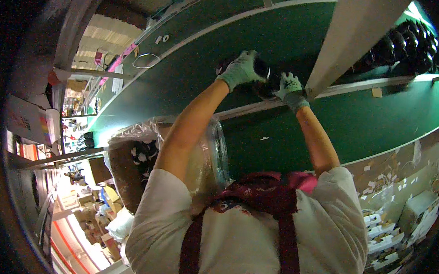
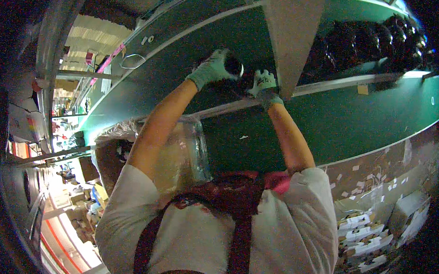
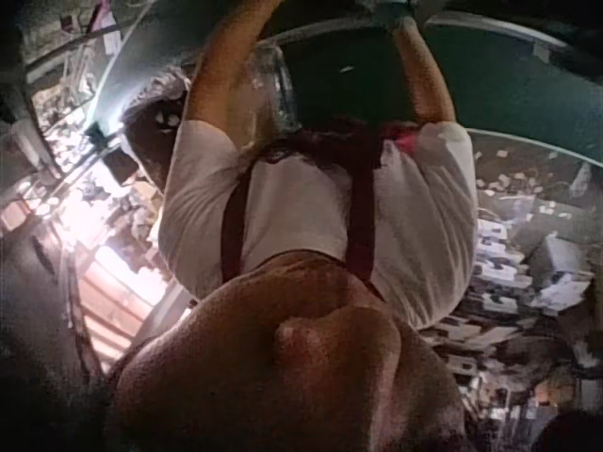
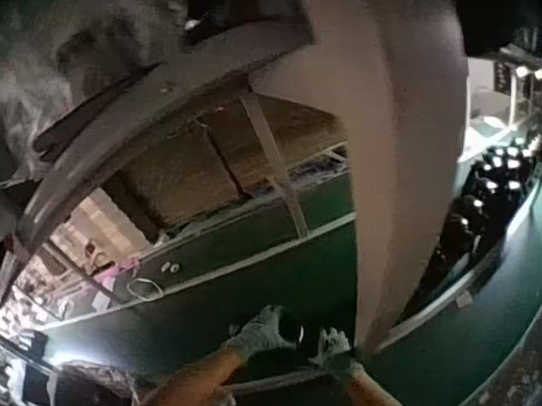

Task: The person assembles black kettles on a green workbench by attaching white circular components to the top of each kettle. They pick up the kettles and components, align them, and press them together before placing the finished units back on the bench.

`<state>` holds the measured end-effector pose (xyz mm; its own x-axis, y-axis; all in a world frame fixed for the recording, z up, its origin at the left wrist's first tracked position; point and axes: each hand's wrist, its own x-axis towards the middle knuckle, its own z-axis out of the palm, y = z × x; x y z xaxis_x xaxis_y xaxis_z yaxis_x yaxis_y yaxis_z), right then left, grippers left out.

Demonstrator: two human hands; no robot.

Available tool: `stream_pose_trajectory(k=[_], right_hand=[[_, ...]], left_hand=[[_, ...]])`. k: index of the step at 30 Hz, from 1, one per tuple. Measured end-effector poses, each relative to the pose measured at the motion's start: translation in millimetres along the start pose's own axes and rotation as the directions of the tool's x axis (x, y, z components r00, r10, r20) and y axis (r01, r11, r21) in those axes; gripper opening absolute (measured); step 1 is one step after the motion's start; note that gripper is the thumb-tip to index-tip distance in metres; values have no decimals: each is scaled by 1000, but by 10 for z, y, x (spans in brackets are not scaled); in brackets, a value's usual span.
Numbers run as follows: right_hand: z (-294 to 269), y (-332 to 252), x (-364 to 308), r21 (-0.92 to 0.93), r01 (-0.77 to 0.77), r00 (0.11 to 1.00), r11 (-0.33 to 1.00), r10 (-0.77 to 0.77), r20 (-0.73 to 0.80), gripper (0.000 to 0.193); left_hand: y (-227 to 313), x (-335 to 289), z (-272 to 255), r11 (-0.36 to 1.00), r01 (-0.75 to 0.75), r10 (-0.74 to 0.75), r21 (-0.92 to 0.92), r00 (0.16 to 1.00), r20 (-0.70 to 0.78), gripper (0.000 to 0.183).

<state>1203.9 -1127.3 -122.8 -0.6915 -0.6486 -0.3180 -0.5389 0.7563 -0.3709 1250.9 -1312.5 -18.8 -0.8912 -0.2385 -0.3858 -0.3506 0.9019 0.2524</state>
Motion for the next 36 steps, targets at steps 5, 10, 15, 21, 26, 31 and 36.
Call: stream_pose_trajectory(k=[5, 10, 15, 21, 26, 31, 36], right_hand=[[733, -6, -113, 463, -9, 971, 886, 119, -209, 66], [710, -139, -111, 469, -58, 975, 881, 152, -164, 75], [725, -117, -124, 526, -30, 967, 850, 159, -201, 68], [787, -122, -76, 512, -17, 965, 859, 149, -217, 73], [739, -106, -115, 491, -42, 967, 870, 158, -198, 76], [588, -109, -156, 517, -60, 985, 854, 136, -109, 74], [686, -84, -134, 454, -8, 972, 891, 114, -207, 71]], left_hand=[[-125, -5, 29, 991, 4, -20, -136, 993, -119, 112], [127, -99, 82, 986, -39, 56, 164, 993, -105, 109], [463, -61, 39, 958, 48, -34, 282, 998, -55, 109], [363, 99, 55, 911, -151, 142, 385, 989, 52, 110], [463, 50, -33, 785, -107, 168, 610, 985, -43, 92], [334, 256, -122, 979, -194, 199, -56, 974, 105, 69], [438, 258, 50, 866, -100, 124, 491, 992, -15, 64]])
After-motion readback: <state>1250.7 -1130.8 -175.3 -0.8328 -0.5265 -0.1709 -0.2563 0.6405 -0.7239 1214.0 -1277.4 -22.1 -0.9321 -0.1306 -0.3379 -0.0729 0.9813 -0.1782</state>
